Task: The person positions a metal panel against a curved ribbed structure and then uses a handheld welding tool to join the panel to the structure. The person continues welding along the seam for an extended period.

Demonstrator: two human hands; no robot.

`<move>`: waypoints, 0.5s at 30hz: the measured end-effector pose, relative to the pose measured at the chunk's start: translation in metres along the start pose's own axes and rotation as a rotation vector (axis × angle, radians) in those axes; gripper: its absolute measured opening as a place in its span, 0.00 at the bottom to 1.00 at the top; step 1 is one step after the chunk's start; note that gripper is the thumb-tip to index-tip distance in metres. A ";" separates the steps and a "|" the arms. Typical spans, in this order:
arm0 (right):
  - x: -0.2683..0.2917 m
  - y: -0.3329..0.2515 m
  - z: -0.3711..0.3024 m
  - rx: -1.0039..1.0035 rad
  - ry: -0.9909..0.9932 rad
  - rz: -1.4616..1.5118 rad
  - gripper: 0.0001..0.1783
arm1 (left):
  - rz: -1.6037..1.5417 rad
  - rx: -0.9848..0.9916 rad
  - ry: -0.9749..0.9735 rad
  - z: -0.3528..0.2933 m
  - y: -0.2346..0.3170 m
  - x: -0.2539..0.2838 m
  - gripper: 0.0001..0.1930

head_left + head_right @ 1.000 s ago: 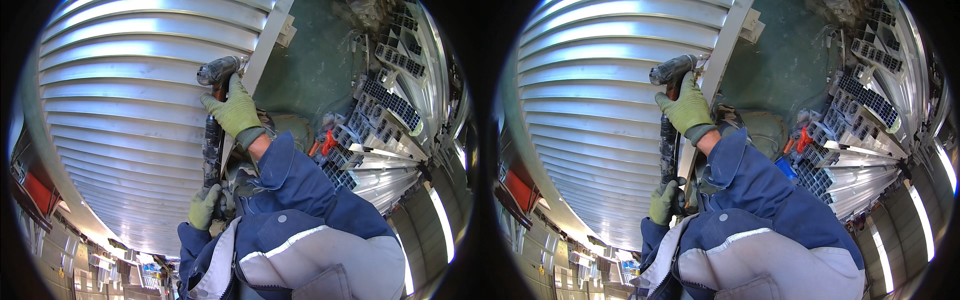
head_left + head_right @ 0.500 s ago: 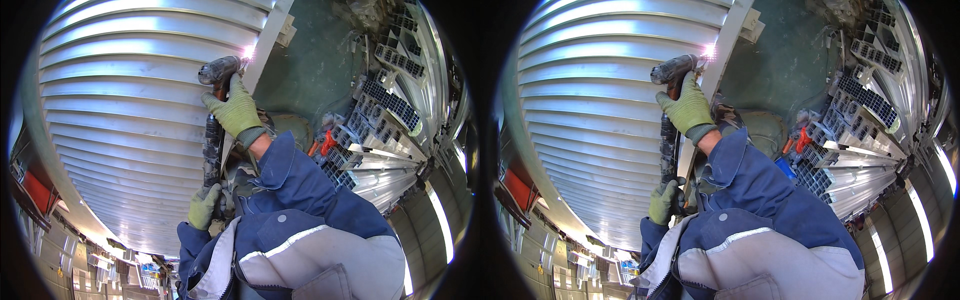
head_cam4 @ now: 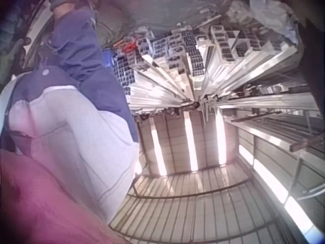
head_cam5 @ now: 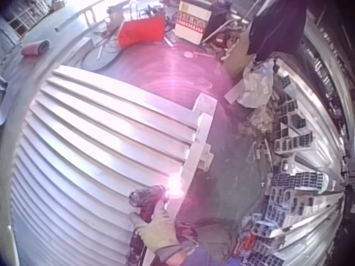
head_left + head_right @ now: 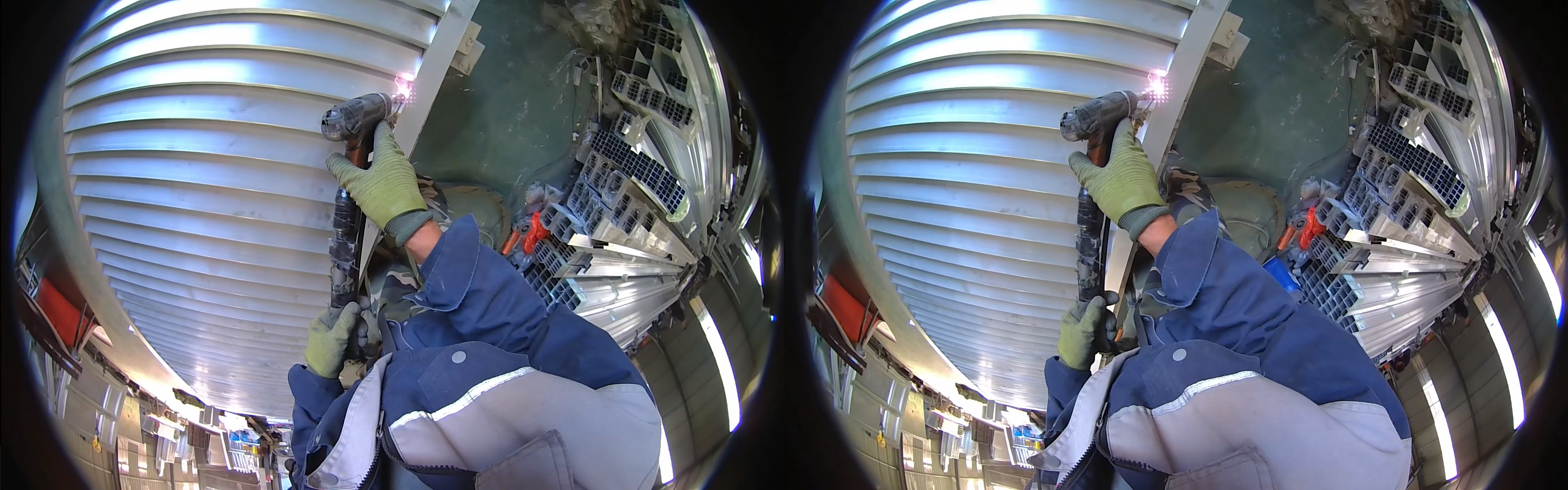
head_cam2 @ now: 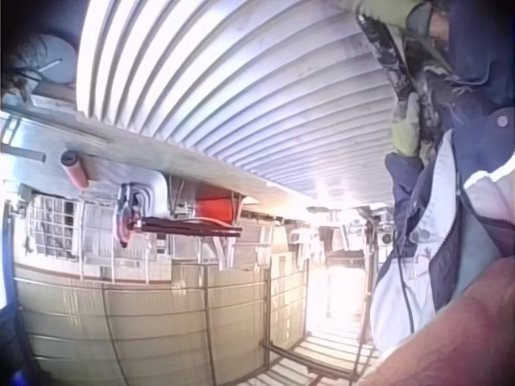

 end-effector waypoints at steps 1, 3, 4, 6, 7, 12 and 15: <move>0.000 0.000 -0.001 0.002 0.003 0.000 0.60 | 0.005 -0.004 0.000 0.000 -0.002 0.001 0.25; -0.001 0.001 -0.003 0.008 0.010 -0.001 0.61 | -0.010 -0.013 0.001 0.000 -0.006 0.002 0.25; -0.002 0.002 -0.003 0.010 0.013 -0.008 0.61 | -0.017 -0.018 0.001 -0.001 -0.007 0.002 0.25; -0.004 0.004 -0.004 0.015 0.019 -0.022 0.61 | -0.008 -0.023 0.004 -0.001 -0.008 0.003 0.25; -0.004 0.004 -0.004 0.012 0.014 -0.022 0.62 | -0.003 -0.026 0.005 -0.002 -0.008 0.003 0.25; -0.005 0.005 -0.011 0.020 0.014 -0.012 0.63 | 0.014 0.018 0.011 -0.009 -0.006 0.003 0.25; -0.005 0.003 -0.014 0.023 -0.011 0.005 0.63 | -0.017 0.021 0.022 -0.011 -0.010 0.003 0.25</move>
Point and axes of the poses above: each hand's wrist, its own z-axis towards the middle knuckle, its own x-axis out of the back of the hand, y = z × x, the point moved 5 cm from there along z, towards the middle knuckle, and after that the axes turned 10 degrees about -z, right-handed, at the moved point
